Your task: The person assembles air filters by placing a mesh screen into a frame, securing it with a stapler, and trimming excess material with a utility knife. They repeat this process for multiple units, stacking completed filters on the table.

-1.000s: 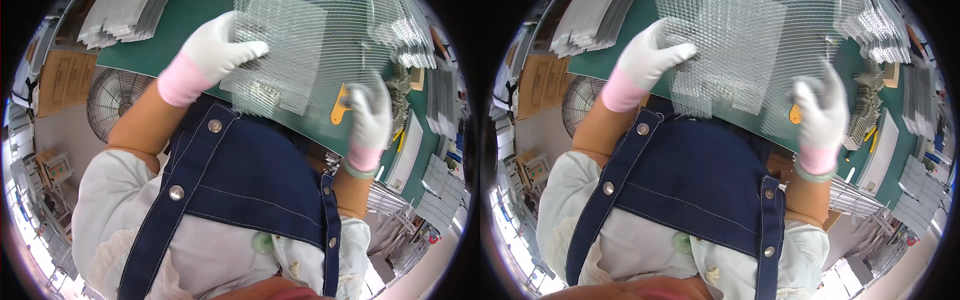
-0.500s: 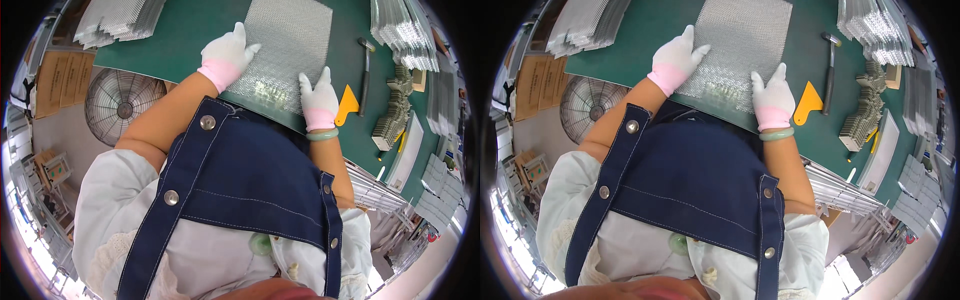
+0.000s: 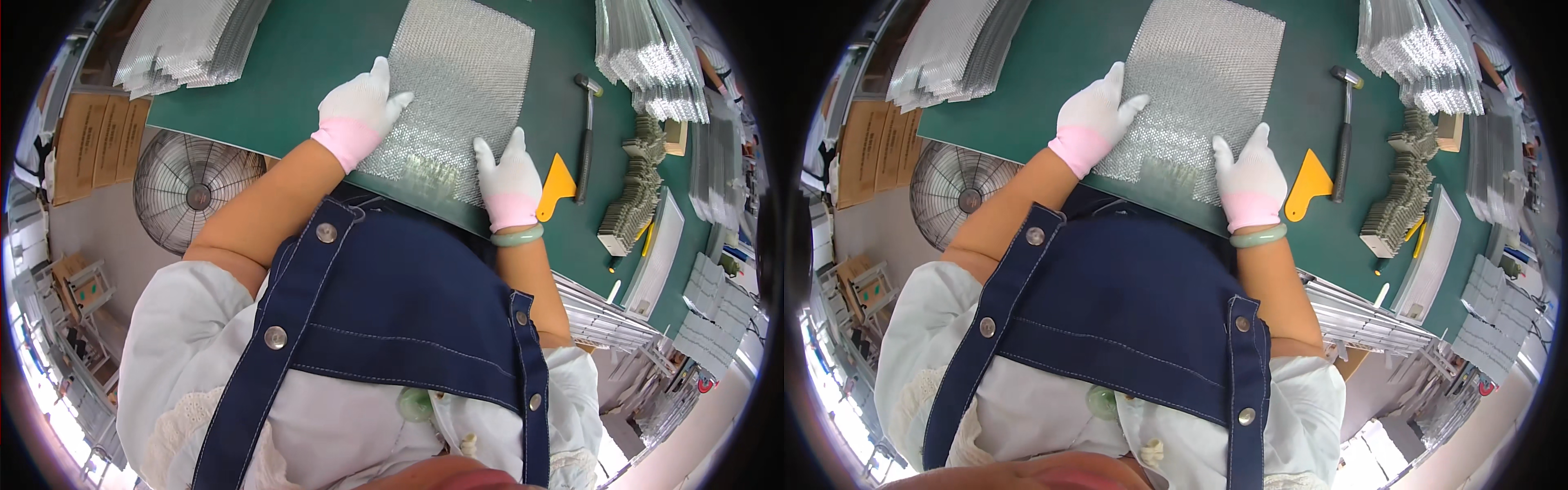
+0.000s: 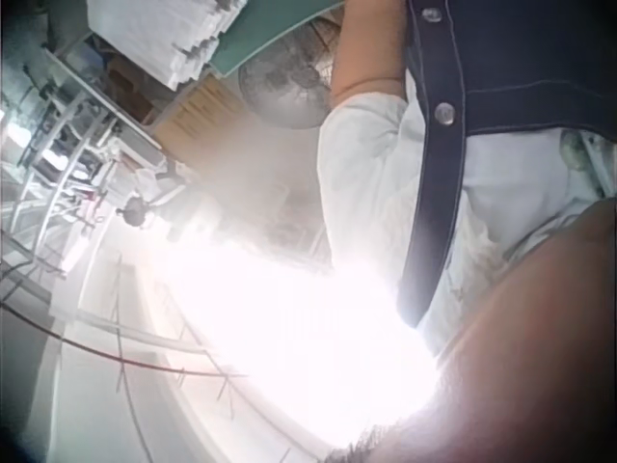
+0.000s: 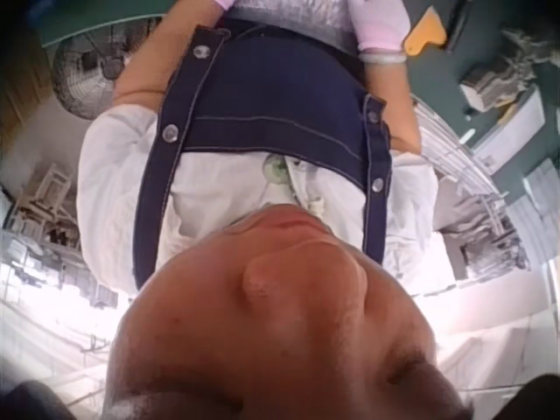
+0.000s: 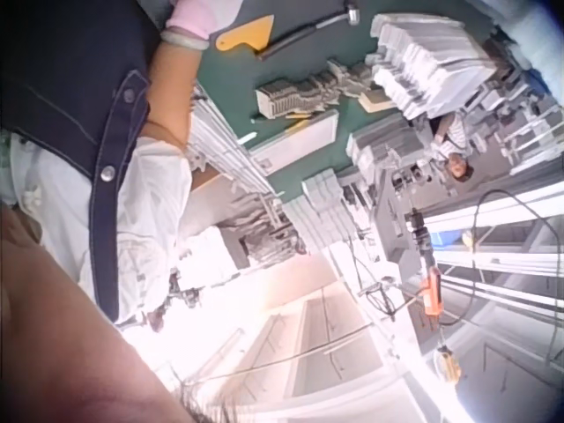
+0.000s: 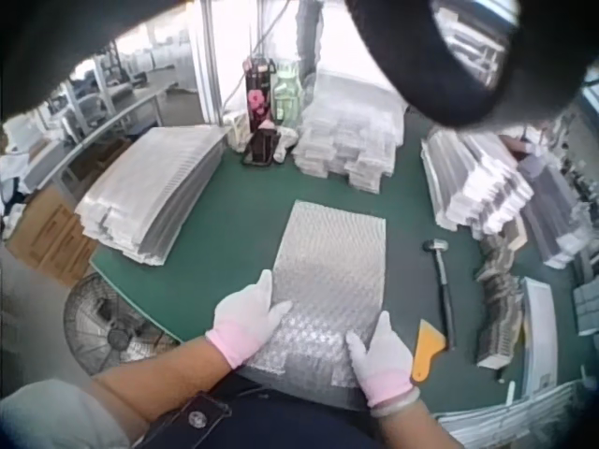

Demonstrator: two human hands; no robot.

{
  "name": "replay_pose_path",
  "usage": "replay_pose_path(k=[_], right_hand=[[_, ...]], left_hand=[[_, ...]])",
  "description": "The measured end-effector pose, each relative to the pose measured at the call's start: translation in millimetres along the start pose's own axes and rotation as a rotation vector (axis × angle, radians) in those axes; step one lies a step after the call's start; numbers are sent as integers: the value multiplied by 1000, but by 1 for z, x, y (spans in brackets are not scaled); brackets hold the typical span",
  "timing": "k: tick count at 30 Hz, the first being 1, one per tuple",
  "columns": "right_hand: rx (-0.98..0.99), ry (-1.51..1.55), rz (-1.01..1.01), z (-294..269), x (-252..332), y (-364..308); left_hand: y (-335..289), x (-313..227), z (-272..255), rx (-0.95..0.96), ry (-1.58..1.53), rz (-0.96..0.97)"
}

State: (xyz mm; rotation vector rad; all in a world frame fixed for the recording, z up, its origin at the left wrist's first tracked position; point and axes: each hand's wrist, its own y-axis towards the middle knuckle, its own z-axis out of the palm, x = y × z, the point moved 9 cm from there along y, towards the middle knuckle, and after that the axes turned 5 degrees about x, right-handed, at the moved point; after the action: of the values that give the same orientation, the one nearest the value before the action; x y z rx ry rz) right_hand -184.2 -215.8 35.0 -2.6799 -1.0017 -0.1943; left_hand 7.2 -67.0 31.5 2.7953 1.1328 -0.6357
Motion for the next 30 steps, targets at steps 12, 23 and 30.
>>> replay_pose_path(k=[12, 23, 30], right_hand=[[-295, 5, -439, -18, 29, -15], [-164, 34, -330, -10, 39, -23], [-133, -62, -600, 13, 33, -101]], left_hand=[[-16, -26, -9, -1, 218, 255], [-56, -58, 7, 95, 8, 438], [-124, -72, -9, -9, 19, 826]])
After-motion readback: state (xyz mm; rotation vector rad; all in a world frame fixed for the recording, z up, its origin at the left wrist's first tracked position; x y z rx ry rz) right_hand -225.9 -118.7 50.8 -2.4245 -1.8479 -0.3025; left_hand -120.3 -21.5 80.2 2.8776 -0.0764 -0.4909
